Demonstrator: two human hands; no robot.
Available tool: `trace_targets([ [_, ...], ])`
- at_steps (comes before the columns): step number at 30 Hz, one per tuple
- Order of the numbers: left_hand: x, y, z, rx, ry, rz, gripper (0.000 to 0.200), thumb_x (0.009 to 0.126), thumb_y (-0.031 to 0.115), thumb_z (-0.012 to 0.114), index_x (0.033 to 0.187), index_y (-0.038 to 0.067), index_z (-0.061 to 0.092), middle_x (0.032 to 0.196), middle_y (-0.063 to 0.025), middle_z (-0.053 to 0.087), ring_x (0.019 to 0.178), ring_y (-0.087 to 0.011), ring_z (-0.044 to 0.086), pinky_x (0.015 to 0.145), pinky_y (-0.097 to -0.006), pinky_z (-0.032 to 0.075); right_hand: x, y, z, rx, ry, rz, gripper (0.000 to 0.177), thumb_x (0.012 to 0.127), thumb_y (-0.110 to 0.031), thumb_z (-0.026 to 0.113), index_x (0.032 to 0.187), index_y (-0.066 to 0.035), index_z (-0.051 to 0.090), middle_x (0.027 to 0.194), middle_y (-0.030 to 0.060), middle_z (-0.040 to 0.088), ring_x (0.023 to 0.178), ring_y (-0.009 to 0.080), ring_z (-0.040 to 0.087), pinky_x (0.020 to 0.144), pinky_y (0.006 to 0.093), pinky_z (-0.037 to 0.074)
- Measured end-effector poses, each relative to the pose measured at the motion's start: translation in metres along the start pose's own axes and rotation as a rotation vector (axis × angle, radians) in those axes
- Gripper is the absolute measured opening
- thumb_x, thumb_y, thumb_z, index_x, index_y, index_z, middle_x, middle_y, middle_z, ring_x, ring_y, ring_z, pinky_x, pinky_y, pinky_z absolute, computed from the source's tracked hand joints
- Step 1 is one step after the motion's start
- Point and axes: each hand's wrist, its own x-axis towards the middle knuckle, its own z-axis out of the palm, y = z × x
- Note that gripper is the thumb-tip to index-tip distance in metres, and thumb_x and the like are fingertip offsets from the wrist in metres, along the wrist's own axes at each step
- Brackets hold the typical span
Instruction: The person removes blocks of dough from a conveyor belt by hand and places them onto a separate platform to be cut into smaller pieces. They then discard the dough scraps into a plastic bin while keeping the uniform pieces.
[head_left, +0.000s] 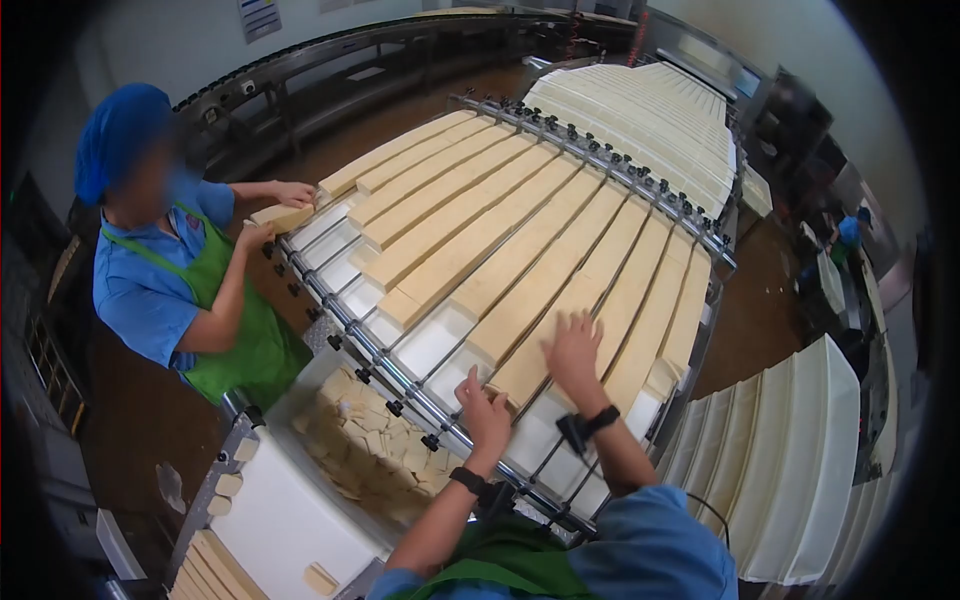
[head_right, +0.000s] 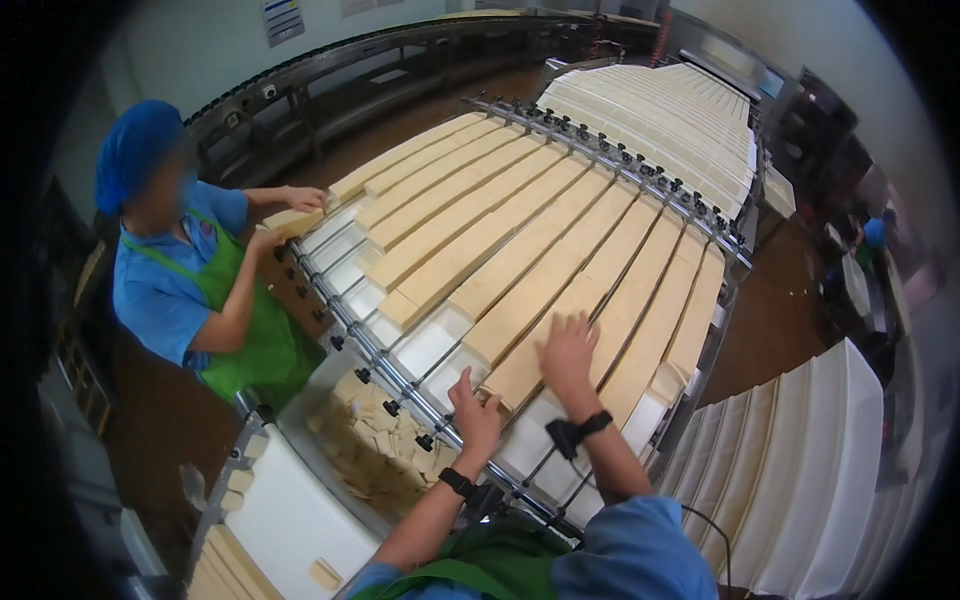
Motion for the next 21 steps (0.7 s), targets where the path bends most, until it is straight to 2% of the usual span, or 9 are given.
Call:
trace_targets([
  [5,0.000,-0.017,0.004,-0.092,0.062,0.048,0.063,0.079,-0.006,0.058,0.139,0.007,0.043,0.120,-0.0210,0.045,0.099,-0.0370,0.056,0.084,-0.0431,0.050,-0.061,-0.054,-0.026,0.349,-0.234,-0.221,0.080,0.083,-0.044,0.066,0.147,-0.006,0.036,0.145,0.0246,0.038,0.142,0.0411,0.025,0.110,0.0683,0.011],
  [7,0.004,-0.013,-0.002,-0.111,0.043,-0.092,0.062,0.078,-0.008,0.054,0.137,0.007,0.046,0.118,-0.0199,0.046,0.099,-0.0349,0.057,0.082,-0.0399,0.052,-0.066,-0.053,-0.006,0.227,-0.257,-0.231,0.084,0.084,-0.044,0.065,0.151,-0.009,0.029,0.153,0.0225,0.030,0.145,0.0395,0.021,0.112,0.0673,0.008],
  [10,-0.008,-0.008,-0.027,-0.225,0.018,-0.057,0.061,0.078,-0.010,0.055,0.136,0.010,0.049,0.124,-0.0192,0.046,0.106,-0.0323,0.059,0.078,-0.0329,0.055,-0.062,-0.049,0.004,0.089,-0.175,-0.270,0.083,0.084,-0.041,0.066,0.151,-0.010,0.029,0.155,0.0206,0.027,0.146,0.0385,0.020,0.114,0.0657,0.007],
  [13,-0.035,-0.017,-0.080,-0.281,0.019,-0.041,0.061,0.079,-0.009,0.055,0.137,0.010,0.048,0.124,-0.0187,0.046,0.104,-0.0309,0.060,0.078,-0.0331,0.055,-0.061,-0.048,0.001,0.089,-0.214,-0.239,0.083,0.083,-0.038,0.068,0.151,-0.010,0.030,0.155,0.0203,0.027,0.146,0.0378,0.019,0.114,0.0655,0.005],
  [14,-0.046,-0.028,-0.102,-0.246,0.044,-0.022,0.058,0.082,-0.004,0.059,0.138,0.009,0.046,0.129,-0.0187,0.044,0.114,-0.0336,0.056,0.090,-0.0369,0.052,-0.060,-0.046,0.001,0.055,-0.218,-0.198,0.084,0.083,-0.037,0.069,0.151,-0.010,0.029,0.155,0.0209,0.027,0.147,0.0374,0.018,0.115,0.0652,0.005],
  [17,-0.089,-0.052,-0.198,0.062,0.234,0.187,0.056,0.086,0.004,0.062,0.139,0.007,0.045,0.136,-0.0184,0.042,0.126,-0.0365,0.047,0.104,-0.0414,0.043,-0.059,-0.115,-0.059,0.017,-0.338,-0.093,0.082,0.084,-0.028,0.070,0.151,-0.006,0.029,0.155,0.0232,0.025,0.147,0.0366,0.016,0.115,0.0635,0.006],
  [18,-0.107,-0.077,-0.223,0.100,0.303,0.159,0.053,0.087,0.009,0.064,0.137,0.006,0.047,0.139,-0.0176,0.042,0.133,-0.0384,0.039,0.111,-0.0432,0.034,-0.069,-0.133,-0.054,0.086,-0.171,-0.205,0.079,0.084,-0.024,0.069,0.150,-0.005,0.030,0.155,0.0231,0.026,0.146,0.0369,0.019,0.115,0.0615,0.009],
  [19,-0.125,-0.091,-0.253,0.073,0.424,0.052,0.048,0.086,0.007,0.064,0.132,0.005,0.051,0.132,-0.0177,0.049,0.128,-0.0378,0.044,0.108,-0.0428,0.036,-0.078,-0.151,-0.045,0.163,-0.004,-0.289,0.076,0.085,-0.019,0.068,0.149,-0.004,0.032,0.154,0.0230,0.027,0.145,0.0372,0.021,0.116,0.0595,0.013],
  [21,-0.174,-0.144,-0.304,0.186,0.795,-0.061,0.046,0.083,0.007,0.064,0.127,0.005,0.054,0.125,-0.0176,0.052,0.119,-0.0374,0.048,0.103,-0.0451,0.038,-0.104,-0.217,-0.046,0.519,0.059,-0.600,0.057,0.090,-0.013,0.061,0.142,-0.001,0.040,0.145,0.0231,0.038,0.137,0.0393,0.033,0.114,0.0522,0.023],
])
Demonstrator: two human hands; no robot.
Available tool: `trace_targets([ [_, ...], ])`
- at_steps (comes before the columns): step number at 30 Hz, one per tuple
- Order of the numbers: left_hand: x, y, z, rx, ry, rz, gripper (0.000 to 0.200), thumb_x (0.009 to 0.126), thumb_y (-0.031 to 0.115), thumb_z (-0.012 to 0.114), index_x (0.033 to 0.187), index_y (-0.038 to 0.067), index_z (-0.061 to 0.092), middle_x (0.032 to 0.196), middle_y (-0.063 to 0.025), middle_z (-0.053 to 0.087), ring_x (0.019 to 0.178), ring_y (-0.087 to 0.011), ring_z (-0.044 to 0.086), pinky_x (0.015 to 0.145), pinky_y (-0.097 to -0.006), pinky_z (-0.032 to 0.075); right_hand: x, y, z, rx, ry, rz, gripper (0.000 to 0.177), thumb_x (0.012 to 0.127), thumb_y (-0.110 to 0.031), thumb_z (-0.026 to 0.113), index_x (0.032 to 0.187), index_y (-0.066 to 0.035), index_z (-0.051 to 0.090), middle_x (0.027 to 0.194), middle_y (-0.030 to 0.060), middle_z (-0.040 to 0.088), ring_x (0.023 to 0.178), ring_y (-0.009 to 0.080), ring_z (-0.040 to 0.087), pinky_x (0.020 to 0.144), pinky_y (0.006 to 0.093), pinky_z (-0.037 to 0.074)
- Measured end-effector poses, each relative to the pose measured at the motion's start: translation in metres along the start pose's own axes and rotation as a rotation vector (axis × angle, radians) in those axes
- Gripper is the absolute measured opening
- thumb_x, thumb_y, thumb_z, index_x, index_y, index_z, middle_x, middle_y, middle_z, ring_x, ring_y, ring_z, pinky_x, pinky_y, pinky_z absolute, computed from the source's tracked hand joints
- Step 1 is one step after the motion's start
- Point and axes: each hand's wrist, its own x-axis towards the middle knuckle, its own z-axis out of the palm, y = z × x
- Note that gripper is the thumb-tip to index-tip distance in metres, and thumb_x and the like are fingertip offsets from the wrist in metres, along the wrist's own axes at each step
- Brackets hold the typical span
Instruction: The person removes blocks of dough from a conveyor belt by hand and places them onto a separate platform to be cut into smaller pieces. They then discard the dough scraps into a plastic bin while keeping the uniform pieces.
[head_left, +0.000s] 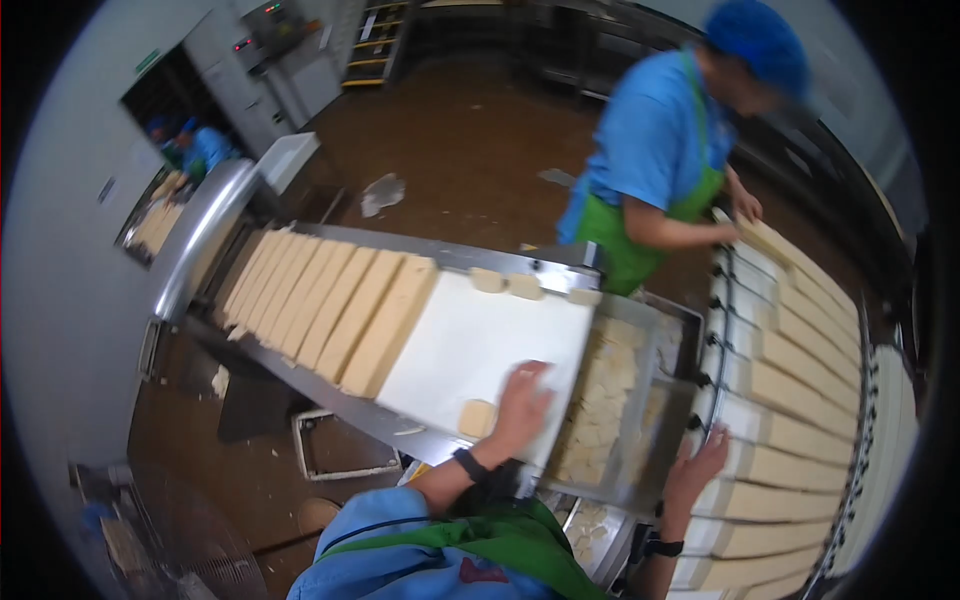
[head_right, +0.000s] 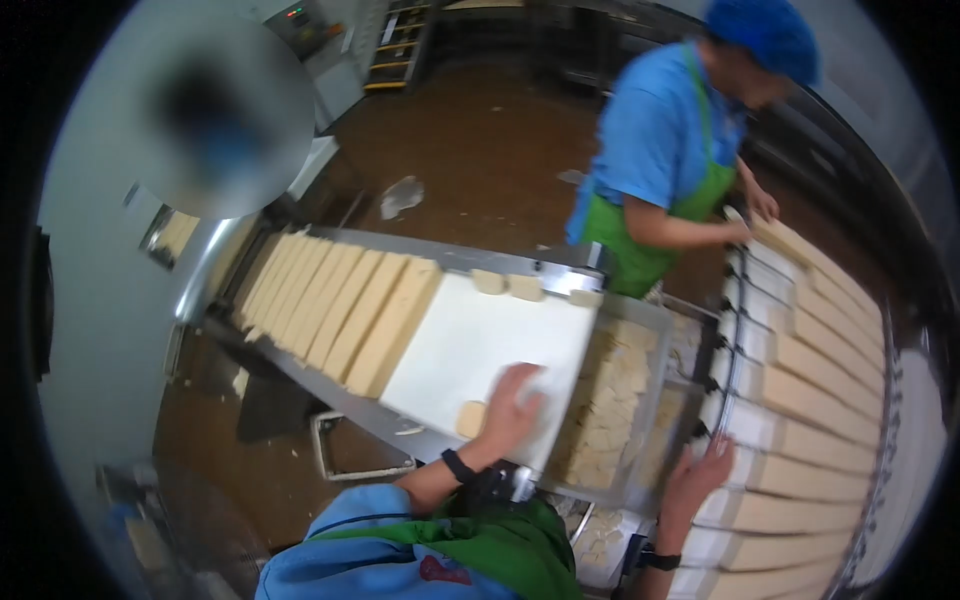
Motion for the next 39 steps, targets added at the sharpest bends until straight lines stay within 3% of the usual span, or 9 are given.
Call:
trace_targets([
  [5,-0.037,-0.094,-0.158,0.681,0.600,-0.496,0.057,0.079,0.020,0.075,0.127,0.000,0.051,0.121,-0.0258,0.047,0.117,-0.0417,0.045,0.100,-0.0467,0.035,0.027,-0.216,0.074,0.725,-0.465,-0.409,0.048,0.085,-0.009,0.066,0.130,0.001,0.052,0.127,0.0226,0.052,0.119,0.0382,0.047,0.107,0.0450,0.036],
  [8,-0.070,-0.128,-0.204,0.762,0.572,-0.775,0.066,0.075,0.020,0.079,0.130,0.000,0.048,0.125,-0.0261,0.042,0.114,-0.0434,0.047,0.098,-0.0475,0.039,0.033,-0.323,0.131,0.863,-0.560,-0.641,0.039,0.085,-0.010,0.066,0.121,0.002,0.057,0.115,0.0206,0.056,0.109,0.0379,0.051,0.097,0.0442,0.042],
  [14,-0.085,-0.157,-0.227,0.410,0.354,-0.641,0.077,0.067,0.018,0.084,0.132,0.002,0.046,0.123,-0.0245,0.040,0.110,-0.0437,0.051,0.093,-0.0463,0.047,0.001,-0.443,0.207,0.625,-0.803,-0.733,0.047,0.081,-0.022,0.069,0.121,0.000,0.060,0.109,0.0184,0.055,0.104,0.0354,0.051,0.089,0.0472,0.042],
  [25,-0.063,-0.152,-0.219,0.445,0.126,-0.691,0.074,0.064,0.014,0.083,0.128,0.006,0.049,0.121,-0.0207,0.046,0.111,-0.0406,0.053,0.090,-0.0454,0.049,-0.031,-0.440,0.173,0.390,-0.646,-0.536,0.040,0.075,-0.022,0.074,0.107,0.000,0.063,0.106,0.0162,0.053,0.103,0.0323,0.050,0.086,0.0460,0.039],
  [30,-0.045,-0.139,-0.207,0.279,-0.196,-0.416,0.071,0.064,0.013,0.083,0.128,0.007,0.051,0.119,-0.0187,0.048,0.109,-0.0388,0.053,0.092,-0.0453,0.047,-0.061,-0.333,0.145,0.502,-0.708,-0.070,0.048,0.081,-0.026,0.073,0.114,0.004,0.055,0.105,0.0234,0.057,0.099,0.0377,0.057,0.086,0.0458,0.047],
  [34,-0.031,-0.130,-0.177,0.127,-0.309,-0.263,0.074,0.066,0.016,0.083,0.131,0.005,0.050,0.124,-0.0191,0.047,0.111,-0.0368,0.051,0.095,-0.0426,0.046,-0.058,-0.299,0.107,0.538,-0.485,0.218,0.051,0.086,-0.027,0.068,0.119,0.008,0.050,0.101,0.0246,0.058,0.095,0.0370,0.056,0.088,0.0452,0.046],
  [35,-0.038,-0.149,-0.162,0.068,-0.214,-0.242,0.072,0.071,0.016,0.081,0.134,0.003,0.048,0.124,-0.0181,0.047,0.115,-0.0324,0.050,0.098,-0.0395,0.044,-0.071,-0.276,0.137,0.375,-0.284,0.027,0.053,0.087,-0.030,0.066,0.120,0.008,0.050,0.101,0.0247,0.058,0.095,0.0383,0.055,0.089,0.0454,0.044],
  [37,-0.061,-0.194,-0.140,-0.386,-0.074,-0.566,0.052,0.089,0.011,0.068,0.135,0.001,0.045,0.123,-0.0140,0.052,0.116,-0.0206,0.049,0.098,-0.0338,0.044,-0.071,-0.271,0.146,0.262,-0.511,0.120,0.055,0.088,-0.033,0.063,0.122,0.010,0.053,0.105,0.0267,0.058,0.105,0.0418,0.052,0.098,0.0504,0.038],
  [39,-0.055,-0.197,-0.157,-0.500,-0.161,-0.766,0.042,0.093,0.011,0.063,0.131,-0.002,0.049,0.118,-0.0110,0.058,0.102,-0.0194,0.058,0.091,-0.0306,0.048,-0.087,-0.270,0.165,0.434,-0.307,0.067,0.051,0.088,-0.032,0.062,0.120,0.007,0.055,0.118,0.0285,0.057,0.116,0.0441,0.050,0.104,0.0484,0.037],
])
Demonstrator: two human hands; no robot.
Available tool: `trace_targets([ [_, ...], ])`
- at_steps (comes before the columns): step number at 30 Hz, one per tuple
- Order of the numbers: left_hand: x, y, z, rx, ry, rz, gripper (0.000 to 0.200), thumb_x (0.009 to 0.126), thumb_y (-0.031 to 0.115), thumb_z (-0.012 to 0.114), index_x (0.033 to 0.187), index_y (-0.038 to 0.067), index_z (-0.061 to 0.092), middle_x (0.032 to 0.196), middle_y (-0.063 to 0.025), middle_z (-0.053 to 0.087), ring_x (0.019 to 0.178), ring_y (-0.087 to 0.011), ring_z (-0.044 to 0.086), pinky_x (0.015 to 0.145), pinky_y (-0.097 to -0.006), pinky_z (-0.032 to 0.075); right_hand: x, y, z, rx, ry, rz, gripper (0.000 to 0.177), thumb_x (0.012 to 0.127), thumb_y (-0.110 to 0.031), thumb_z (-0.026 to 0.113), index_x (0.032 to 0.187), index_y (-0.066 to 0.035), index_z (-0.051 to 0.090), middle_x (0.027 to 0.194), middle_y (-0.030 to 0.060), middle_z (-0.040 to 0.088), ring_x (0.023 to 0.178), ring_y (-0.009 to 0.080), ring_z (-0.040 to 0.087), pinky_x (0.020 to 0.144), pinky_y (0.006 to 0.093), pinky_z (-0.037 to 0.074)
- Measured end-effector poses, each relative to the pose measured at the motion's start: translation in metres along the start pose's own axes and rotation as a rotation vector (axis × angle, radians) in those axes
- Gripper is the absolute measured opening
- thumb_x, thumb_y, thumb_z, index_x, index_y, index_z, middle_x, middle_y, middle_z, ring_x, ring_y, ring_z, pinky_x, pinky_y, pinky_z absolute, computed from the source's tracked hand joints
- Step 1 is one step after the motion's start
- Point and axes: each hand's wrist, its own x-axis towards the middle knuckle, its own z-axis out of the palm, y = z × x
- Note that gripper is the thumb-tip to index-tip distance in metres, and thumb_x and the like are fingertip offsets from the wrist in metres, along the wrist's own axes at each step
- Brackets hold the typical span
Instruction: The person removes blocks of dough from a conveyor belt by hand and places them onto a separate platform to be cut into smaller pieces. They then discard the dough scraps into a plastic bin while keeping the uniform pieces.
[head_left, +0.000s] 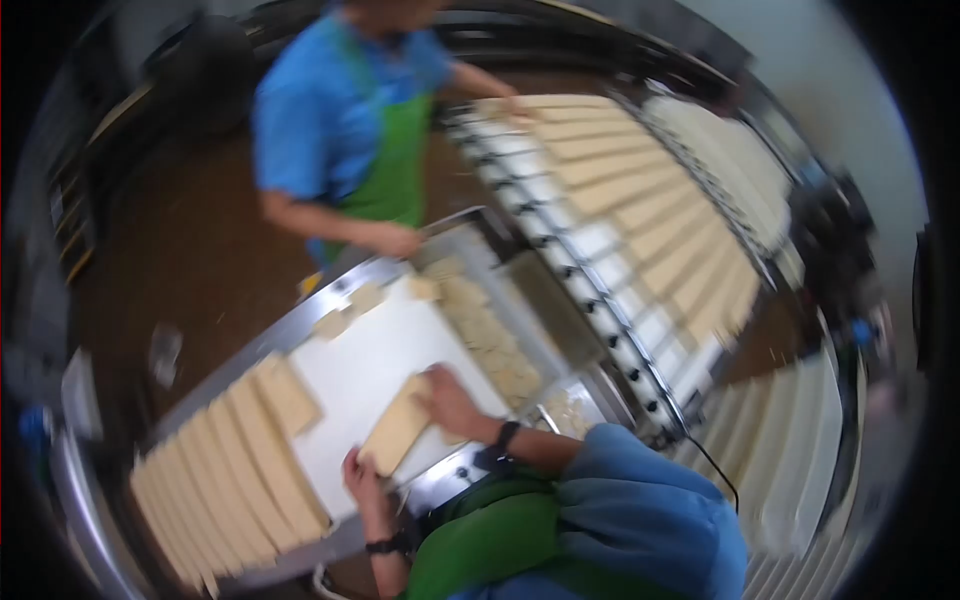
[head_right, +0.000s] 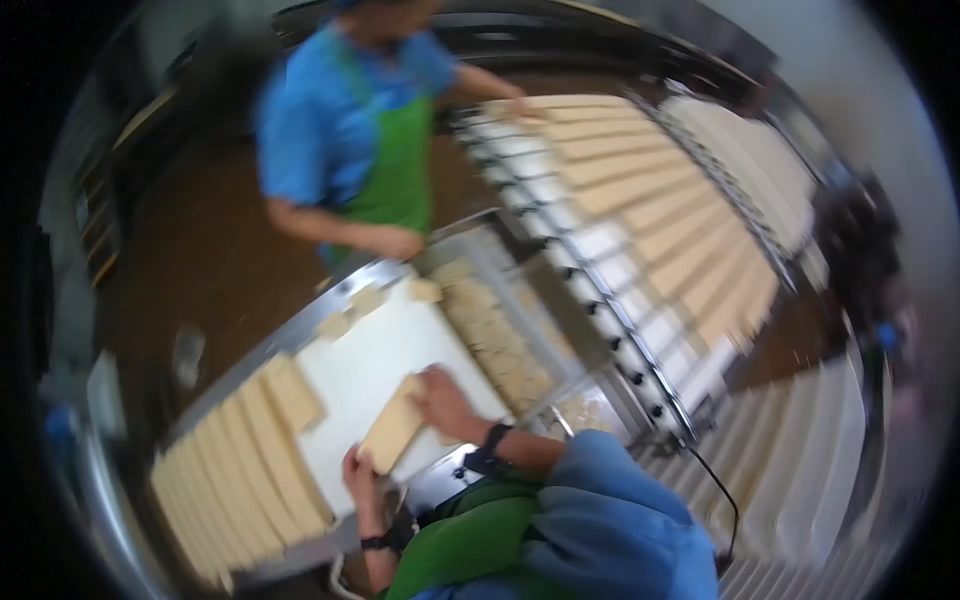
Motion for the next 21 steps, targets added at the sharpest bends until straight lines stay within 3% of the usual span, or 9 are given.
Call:
trace_targets([
  [1,-0.004,0.005,-0.003,-0.082,-0.040,-0.028,0.041,0.094,0.011,0.062,0.131,-0.002,0.050,0.119,-0.0125,0.059,0.107,-0.0200,0.058,0.091,-0.0332,0.050,0.003,-0.009,-0.008,0.083,-0.017,-0.036,0.048,0.088,-0.027,0.062,0.122,0.005,0.053,0.106,0.0238,0.057,0.103,0.0397,0.052,0.094,0.0477,0.041],
  [4,-0.002,0.017,-0.005,-0.224,-0.091,-0.140,0.040,0.094,0.004,0.058,0.132,-0.002,0.050,0.120,-0.0145,0.060,0.104,-0.0227,0.062,0.087,-0.0351,0.053,0.008,-0.025,-0.020,-0.030,-0.042,0.039,0.050,0.088,-0.029,0.061,0.125,0.003,0.051,0.104,0.0203,0.058,0.100,0.0365,0.055,0.092,0.0448,0.044],
  [7,0.011,-0.001,-0.022,0.147,0.009,-0.069,0.039,0.093,0.004,0.060,0.130,-0.004,0.051,0.115,-0.0154,0.061,0.102,-0.0250,0.061,0.084,-0.0361,0.052,0.009,-0.025,-0.030,-0.147,-0.063,0.037,0.050,0.089,-0.031,0.060,0.125,0.003,0.051,0.107,0.0184,0.058,0.101,0.0341,0.055,0.091,0.0433,0.045],
  [10,-0.008,0.019,-0.020,1.072,0.388,0.533,0.037,0.093,0.007,0.060,0.127,-0.004,0.052,0.112,-0.0163,0.060,0.098,-0.0274,0.060,0.083,-0.0381,0.050,0.009,-0.031,-0.030,-0.234,-0.090,0.074,0.050,0.090,-0.032,0.060,0.123,0.004,0.051,0.107,0.0178,0.058,0.103,0.0327,0.055,0.091,0.0420,0.045],
  [13,-0.017,0.017,0.006,0.629,0.284,0.380,0.034,0.095,0.014,0.059,0.123,-0.004,0.051,0.112,-0.0165,0.058,0.095,-0.0281,0.058,0.083,-0.0403,0.049,0.008,-0.032,-0.029,-0.167,-0.108,0.117,0.050,0.089,-0.031,0.060,0.123,0.005,0.051,0.107,0.0182,0.057,0.104,0.0332,0.054,0.091,0.0422,0.045],
  [16,-0.006,0.019,0.028,0.032,-0.057,-0.220,0.035,0.098,0.020,0.058,0.122,-0.003,0.049,0.112,-0.0154,0.057,0.093,-0.0264,0.057,0.083,-0.0393,0.049,0.007,-0.031,-0.033,-0.059,-0.170,0.141,0.048,0.089,-0.029,0.060,0.122,0.005,0.051,0.108,0.0188,0.057,0.105,0.0341,0.053,0.093,0.0428,0.044],
  [19,-0.031,0.046,0.073,-0.060,0.019,-0.201,0.036,0.099,0.024,0.056,0.122,-0.002,0.046,0.113,-0.0157,0.057,0.093,-0.0256,0.058,0.082,-0.0378,0.050,-0.004,-0.032,-0.047,0.056,-0.106,0.166,0.046,0.088,-0.024,0.060,0.124,0.005,0.050,0.109,0.0204,0.055,0.104,0.0362,0.052,0.093,0.0447,0.042],
  [21,-0.035,0.042,0.089,-0.025,-0.059,-0.066,0.037,0.098,0.021,0.057,0.124,-0.002,0.045,0.114,-0.0153,0.056,0.096,-0.0252,0.057,0.085,-0.0379,0.049,-0.014,-0.025,-0.068,0.131,0.044,0.154,0.047,0.087,-0.021,0.060,0.125,0.004,0.049,0.110,0.0215,0.054,0.104,0.0377,0.050,0.093,0.0457,0.042],
])
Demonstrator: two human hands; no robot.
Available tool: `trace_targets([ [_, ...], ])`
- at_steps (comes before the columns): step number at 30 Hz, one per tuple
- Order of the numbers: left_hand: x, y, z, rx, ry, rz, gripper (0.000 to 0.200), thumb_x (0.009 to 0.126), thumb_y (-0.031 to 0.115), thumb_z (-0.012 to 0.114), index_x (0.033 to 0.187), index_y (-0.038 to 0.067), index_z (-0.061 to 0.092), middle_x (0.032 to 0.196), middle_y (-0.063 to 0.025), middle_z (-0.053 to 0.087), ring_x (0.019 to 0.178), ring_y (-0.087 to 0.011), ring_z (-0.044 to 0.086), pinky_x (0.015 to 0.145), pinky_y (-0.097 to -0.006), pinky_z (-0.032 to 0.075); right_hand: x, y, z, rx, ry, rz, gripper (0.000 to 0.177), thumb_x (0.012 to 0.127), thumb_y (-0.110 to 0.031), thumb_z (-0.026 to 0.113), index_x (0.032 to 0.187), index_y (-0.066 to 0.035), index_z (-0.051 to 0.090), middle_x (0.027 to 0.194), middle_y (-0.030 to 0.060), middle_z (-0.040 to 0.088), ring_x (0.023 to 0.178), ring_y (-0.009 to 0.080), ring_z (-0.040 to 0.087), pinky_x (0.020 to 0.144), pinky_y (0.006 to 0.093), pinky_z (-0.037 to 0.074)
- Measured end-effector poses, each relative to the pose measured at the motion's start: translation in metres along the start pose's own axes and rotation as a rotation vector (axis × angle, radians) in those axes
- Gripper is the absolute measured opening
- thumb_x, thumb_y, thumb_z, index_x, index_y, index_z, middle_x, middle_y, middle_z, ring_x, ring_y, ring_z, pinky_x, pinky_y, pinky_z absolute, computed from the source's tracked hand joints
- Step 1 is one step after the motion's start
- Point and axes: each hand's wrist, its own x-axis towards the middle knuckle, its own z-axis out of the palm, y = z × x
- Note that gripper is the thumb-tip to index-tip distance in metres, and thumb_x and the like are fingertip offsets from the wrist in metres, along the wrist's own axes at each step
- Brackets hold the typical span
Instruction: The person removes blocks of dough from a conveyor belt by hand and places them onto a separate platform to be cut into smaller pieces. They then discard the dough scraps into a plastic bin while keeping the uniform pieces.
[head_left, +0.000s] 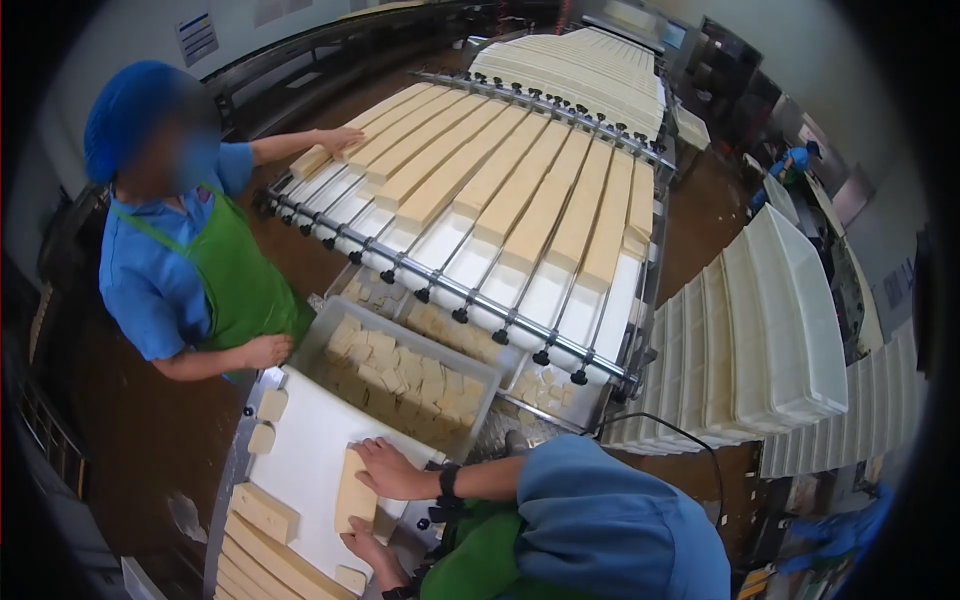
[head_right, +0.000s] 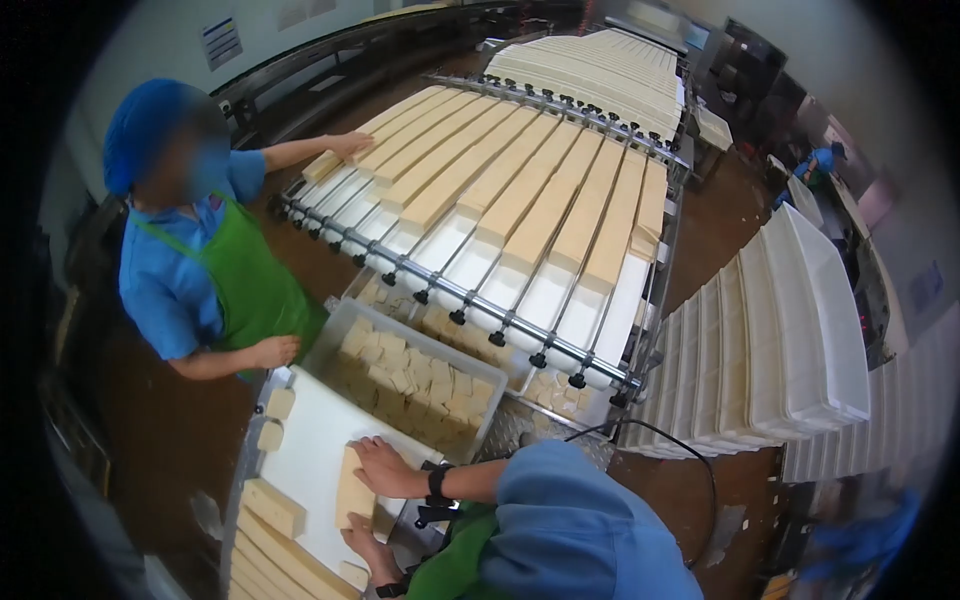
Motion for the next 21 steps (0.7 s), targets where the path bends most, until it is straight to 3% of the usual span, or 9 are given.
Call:
trace_targets([
  [4,-0.022,0.004,0.066,0.147,-0.175,0.321,0.041,0.097,0.016,0.059,0.129,-0.002,0.042,0.116,-0.0139,0.054,0.106,-0.0243,0.053,0.094,-0.0404,0.045,-0.027,0.026,-0.084,0.107,0.337,0.019,0.053,0.086,-0.021,0.063,0.131,0.004,0.045,0.116,0.0236,0.052,0.108,0.0412,0.048,0.098,0.0470,0.040],
  [8,-0.082,0.044,0.190,0.376,-0.587,0.484,0.048,0.091,0.012,0.065,0.132,-0.002,0.041,0.137,-0.0173,0.031,0.122,-0.0256,0.043,0.102,-0.0378,0.042,-0.065,0.096,-0.194,0.008,0.751,0.120,0.047,0.087,-0.019,0.062,0.127,0.001,0.049,0.118,0.0230,0.052,0.109,0.0412,0.051,0.096,0.0463,0.042],
  [10,-0.105,0.036,0.249,0.572,-0.800,0.705,0.060,0.085,0.014,0.071,0.133,-0.002,0.039,0.139,-0.0195,0.025,0.126,-0.0292,0.039,0.105,-0.0377,0.041,-0.088,0.130,-0.253,0.084,0.940,0.207,0.040,0.089,-0.017,0.058,0.124,0.001,0.051,0.114,0.0225,0.054,0.106,0.0388,0.053,0.093,0.0435,0.044],
  [11,-0.122,0.023,0.279,0.457,-0.914,0.574,0.065,0.082,0.015,0.074,0.134,-0.002,0.038,0.137,-0.0205,0.026,0.126,-0.0310,0.039,0.105,-0.0386,0.040,-0.101,0.143,-0.283,0.203,1.017,0.267,0.037,0.090,-0.017,0.057,0.122,0.001,0.052,0.111,0.0221,0.055,0.103,0.0378,0.055,0.090,0.0425,0.045],
  [12,-0.141,0.007,0.307,0.341,-1.019,0.439,0.071,0.080,0.017,0.076,0.135,-0.002,0.036,0.136,-0.0214,0.027,0.126,-0.0327,0.039,0.106,-0.0396,0.039,-0.115,0.171,-0.307,0.052,1.084,0.271,0.032,0.092,-0.016,0.054,0.118,0.002,0.054,0.105,0.0212,0.055,0.098,0.0357,0.056,0.087,0.0416,0.046],
  [15,-0.196,-0.051,0.375,0.381,-1.176,0.466,0.076,0.079,0.017,0.078,0.135,-0.005,0.033,0.136,-0.0229,0.025,0.123,-0.0332,0.040,0.107,-0.0395,0.036,-0.150,0.239,-0.371,-0.090,1.250,0.411,0.024,0.097,-0.019,0.047,0.108,0.000,0.057,0.095,0.0184,0.060,0.088,0.0358,0.060,0.081,0.0415,0.047],
  [16,-0.213,-0.069,0.390,0.428,-1.191,0.465,0.075,0.079,0.017,0.078,0.134,-0.006,0.032,0.135,-0.0233,0.025,0.122,-0.0337,0.039,0.107,-0.0394,0.036,-0.160,0.259,-0.389,-0.079,1.215,0.427,0.024,0.097,-0.019,0.047,0.107,0.000,0.058,0.094,0.0188,0.061,0.088,0.0354,0.061,0.080,0.0415,0.047],
  [19,-0.264,-0.092,0.428,0.279,-1.193,0.161,0.069,0.080,0.018,0.079,0.127,-0.007,0.036,0.131,-0.0240,0.028,0.122,-0.0341,0.039,0.105,-0.0406,0.037,-0.177,0.298,-0.436,-0.058,1.058,0.466,0.026,0.098,-0.020,0.046,0.105,0.001,0.060,0.092,0.0202,0.062,0.087,0.0354,0.062,0.078,0.0417,0.047],
  [21,-0.277,-0.089,0.448,0.402,-1.209,-0.022,0.064,0.081,0.018,0.078,0.123,-0.007,0.037,0.130,-0.0241,0.030,0.122,-0.0319,0.039,0.103,-0.0399,0.039,-0.177,0.313,-0.458,-0.053,0.908,0.468,0.027,0.098,-0.020,0.045,0.103,0.001,0.061,0.089,0.0214,0.063,0.087,0.0367,0.062,0.078,0.0422,0.048],
])
